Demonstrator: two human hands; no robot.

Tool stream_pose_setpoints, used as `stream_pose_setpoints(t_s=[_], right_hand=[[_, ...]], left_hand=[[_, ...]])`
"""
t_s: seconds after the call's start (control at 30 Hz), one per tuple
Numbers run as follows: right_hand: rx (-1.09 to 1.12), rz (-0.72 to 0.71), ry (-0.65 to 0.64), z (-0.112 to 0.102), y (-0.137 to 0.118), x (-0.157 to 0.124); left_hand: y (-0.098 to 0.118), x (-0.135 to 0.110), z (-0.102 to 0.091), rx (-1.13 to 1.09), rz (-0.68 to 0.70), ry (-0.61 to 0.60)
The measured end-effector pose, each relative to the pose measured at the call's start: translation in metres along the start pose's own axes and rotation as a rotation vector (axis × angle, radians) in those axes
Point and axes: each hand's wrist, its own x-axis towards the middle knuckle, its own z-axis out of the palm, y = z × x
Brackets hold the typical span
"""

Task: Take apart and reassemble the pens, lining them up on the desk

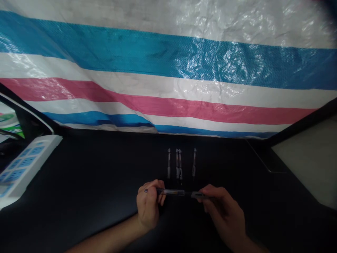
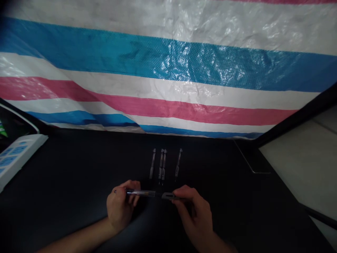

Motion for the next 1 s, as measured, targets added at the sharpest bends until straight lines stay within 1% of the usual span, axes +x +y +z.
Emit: stream_pose_setpoints(t_s=[0.1, 0.2, 0.33, 0.4, 0.47, 0.53, 0.63, 0.7, 0.77, 0.83, 0.9, 0.97, 1.0], right_hand=[[-0.045, -0.042, 0.01, -0.001, 0.002, 0.002], [-0.019, -0.068, 0.026, -0.001, 0.004, 0.001], [0.048, -0.076, -0.016, 0.001, 0.004, 0.0], [0.035, -0.078, -0.031, 0.001, 0.004, 0.0], [-0.015, -0.057, -0.049, 0.0, 0.003, 0.0], [-0.08, -0.008, -0.105, -0.002, 0.003, 0.001], [-0.151, 0.043, -0.208, -0.005, 0.005, 0.001], [-0.137, 0.047, -0.246, -0.006, 0.006, -0.001], [-0.114, 0.066, -0.243, -0.006, 0.009, -0.004], [-0.106, 0.087, -0.208, -0.005, 0.011, -0.008], [-0.1, 0.077, -0.18, -0.004, 0.012, -0.01], [-0.109, 0.067, -0.212, -0.005, 0.011, -0.008], [-0.114, 0.068, -0.25, -0.005, 0.01, -0.006]], left_hand=[[0.0, 0.0, 0.0, 0.016, -0.035, 0.007], [-0.001, -0.001, -0.001, 0.043, -0.072, 0.012], [-0.003, -0.003, -0.003, 0.097, -0.046, -0.023], [-0.003, -0.004, -0.004, 0.125, -0.043, -0.053], [-0.004, -0.005, -0.004, 0.124, -0.052, -0.063], [-0.004, -0.006, -0.005, 0.112, -0.054, -0.064], [-0.003, -0.006, -0.006, 0.115, -0.013, -0.094], [-0.002, -0.006, -0.006, 0.117, 0.018, -0.118], [-0.002, -0.006, -0.005, 0.108, 0.019, -0.117], [-0.002, -0.005, -0.005, 0.091, 0.001, -0.096], [-0.002, -0.005, -0.004, 0.08, -0.013, -0.079], [-0.003, -0.005, -0.005, 0.081, -0.011, -0.076], [-0.004, -0.005, -0.005, 0.084, -0.002, -0.081]])
